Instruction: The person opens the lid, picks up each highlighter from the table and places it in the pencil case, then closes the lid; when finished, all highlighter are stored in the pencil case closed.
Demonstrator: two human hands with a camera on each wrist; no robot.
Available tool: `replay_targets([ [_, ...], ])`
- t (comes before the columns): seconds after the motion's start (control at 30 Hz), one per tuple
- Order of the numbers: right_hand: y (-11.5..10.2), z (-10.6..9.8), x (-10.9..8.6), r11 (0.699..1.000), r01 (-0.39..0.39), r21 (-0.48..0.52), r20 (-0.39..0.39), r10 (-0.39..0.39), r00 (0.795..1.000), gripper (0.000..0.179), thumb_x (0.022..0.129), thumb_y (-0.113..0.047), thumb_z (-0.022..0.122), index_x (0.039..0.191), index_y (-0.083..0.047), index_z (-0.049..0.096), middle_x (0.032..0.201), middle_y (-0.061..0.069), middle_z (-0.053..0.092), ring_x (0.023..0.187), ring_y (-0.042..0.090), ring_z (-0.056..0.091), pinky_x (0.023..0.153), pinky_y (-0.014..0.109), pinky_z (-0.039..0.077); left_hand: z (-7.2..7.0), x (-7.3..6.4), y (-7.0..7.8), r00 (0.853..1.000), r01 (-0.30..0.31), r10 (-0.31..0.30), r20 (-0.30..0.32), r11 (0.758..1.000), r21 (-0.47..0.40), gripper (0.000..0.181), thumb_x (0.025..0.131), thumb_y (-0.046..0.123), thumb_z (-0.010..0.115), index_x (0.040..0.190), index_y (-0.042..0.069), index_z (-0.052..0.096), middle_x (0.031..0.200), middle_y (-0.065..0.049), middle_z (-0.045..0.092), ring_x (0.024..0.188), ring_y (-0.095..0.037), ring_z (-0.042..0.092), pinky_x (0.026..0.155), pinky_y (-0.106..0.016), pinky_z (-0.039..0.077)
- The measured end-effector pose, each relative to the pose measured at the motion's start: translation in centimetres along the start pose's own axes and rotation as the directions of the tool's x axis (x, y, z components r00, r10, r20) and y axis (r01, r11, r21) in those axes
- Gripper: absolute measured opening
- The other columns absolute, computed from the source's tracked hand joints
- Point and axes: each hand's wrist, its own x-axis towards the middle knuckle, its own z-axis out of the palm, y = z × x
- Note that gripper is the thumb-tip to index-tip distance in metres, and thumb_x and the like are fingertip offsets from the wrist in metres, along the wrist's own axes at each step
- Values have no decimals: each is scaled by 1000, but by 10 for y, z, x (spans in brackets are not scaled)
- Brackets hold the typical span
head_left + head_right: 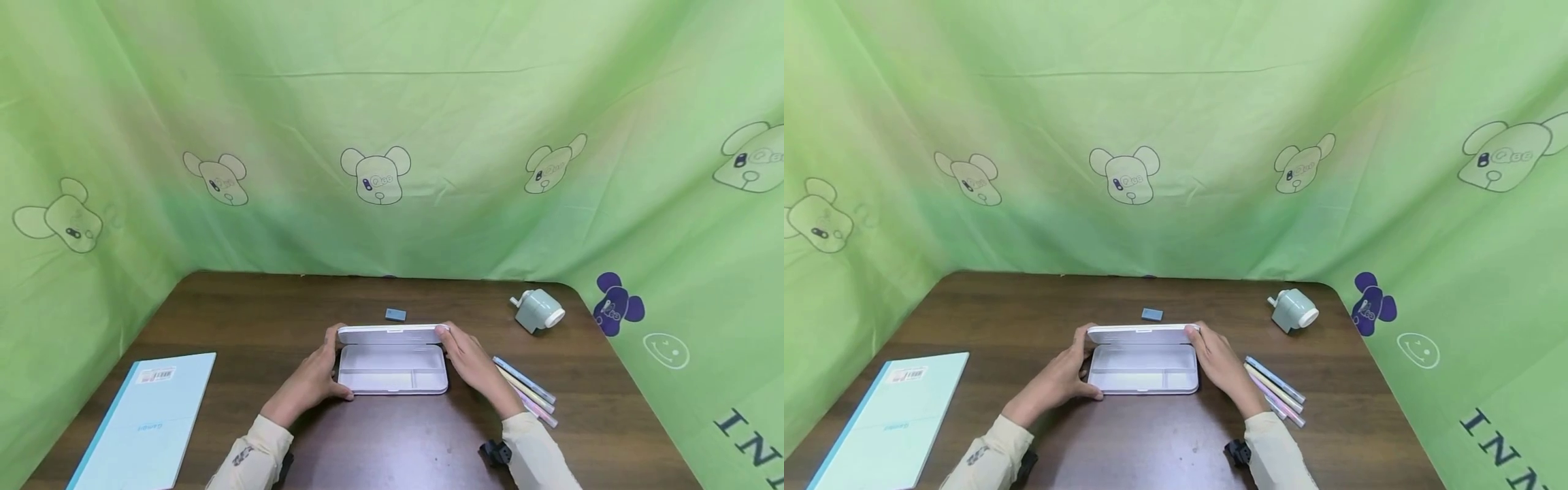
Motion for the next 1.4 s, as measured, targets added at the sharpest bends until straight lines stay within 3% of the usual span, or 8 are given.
replay_targets([
  [0.23, -20, -8, 3, 995, -98, -35, -7, 98, 995, 45, 117, -56, 36, 113, -21, 63, 87, 1, 65, 82, 17, 68, 77, 36, 57, -6, -9, 27, 998, -57, 57, -17, 998, 17, 155, 61, 22, 110, 171, 18, 1, 141, -31, 63, 117, -43, 69, 95, -58, 56],
  [0.37, -21, -8, 10, 980, -171, -100, -43, 167, 985, 67, 117, -59, 29, 142, -10, 66, 123, 16, 76, 117, 35, 72, 103, 53, 54, -7, -12, 38, 995, -94, 94, -11, 995, -14, 169, 63, 22, 109, 172, 21, -19, 139, -30, 64, 116, -43, 69, 93, -58, 56],
  [0.47, -21, -7, 11, 971, -212, -111, -54, 208, 977, 79, 116, -63, 25, 159, -4, 55, 155, 19, 60, 145, 43, 54, 120, 61, 39, -5, -13, 40, 995, -103, 103, 9, 994, -29, 170, 65, 22, 108, 170, 24, -26, 142, -31, 62, 119, -45, 67, 94, -59, 56],
  [0.53, -20, -6, 12, 963, -246, -114, -54, 241, 969, 82, 115, -65, 24, 160, -3, 53, 158, 18, 57, 147, 43, 50, 122, 62, 36, -4, -14, 41, 994, -108, 109, 19, 994, -30, 169, 66, 23, 107, 171, 25, -25, 145, -34, 60, 124, -49, 65, 96, -62, 55],
  [0.7, -33, -12, 12, 976, -166, -138, -109, 152, 982, 80, 116, -60, 25, 148, 3, 62, 143, 26, 66, 134, 49, 60, 113, 64, 45, 0, -9, 36, 997, -73, 74, 33, 996, -45, 167, 66, 22, 107, 172, 28, -21, 156, -33, 53, 138, -49, 57, 105, -65, 50],
  [0.93, -89, -58, -8, 989, -113, -92, -245, 88, 965, 50, 114, -24, 58, 154, 6, 55, 144, 31, 59, 114, 44, 69, 101, 60, 55, 2, -3, 33, 998, -56, 57, 41, 998, -35, 166, 67, 21, 107, 172, 30, -21, 156, -31, 54, 138, -50, 57, 107, -67, 48],
  [1.23, -54, -127, -79, 947, -112, -302, -316, 11, 949, 43, 96, -1, 80, 137, 8, 69, 122, 25, 72, 92, 38, 74, 83, 56, 60, -28, -14, 62, 998, 0, 1, 56, 1000, -16, 164, 69, 11, 105, 172, 27, -21, 150, -30, 59, 136, -49, 58, 109, -67, 47],
  [1.4, -39, -156, -115, 913, -150, -380, -273, 44, 961, 44, 89, 0, 86, 129, 10, 72, 114, 23, 74, 83, 27, 74, 75, 42, 62, -24, -13, 41, 998, -51, 51, 31, 999, 0, 167, 67, 20, 107, 172, 26, -22, 148, -29, 61, 133, -48, 61, 104, -67, 50],
])
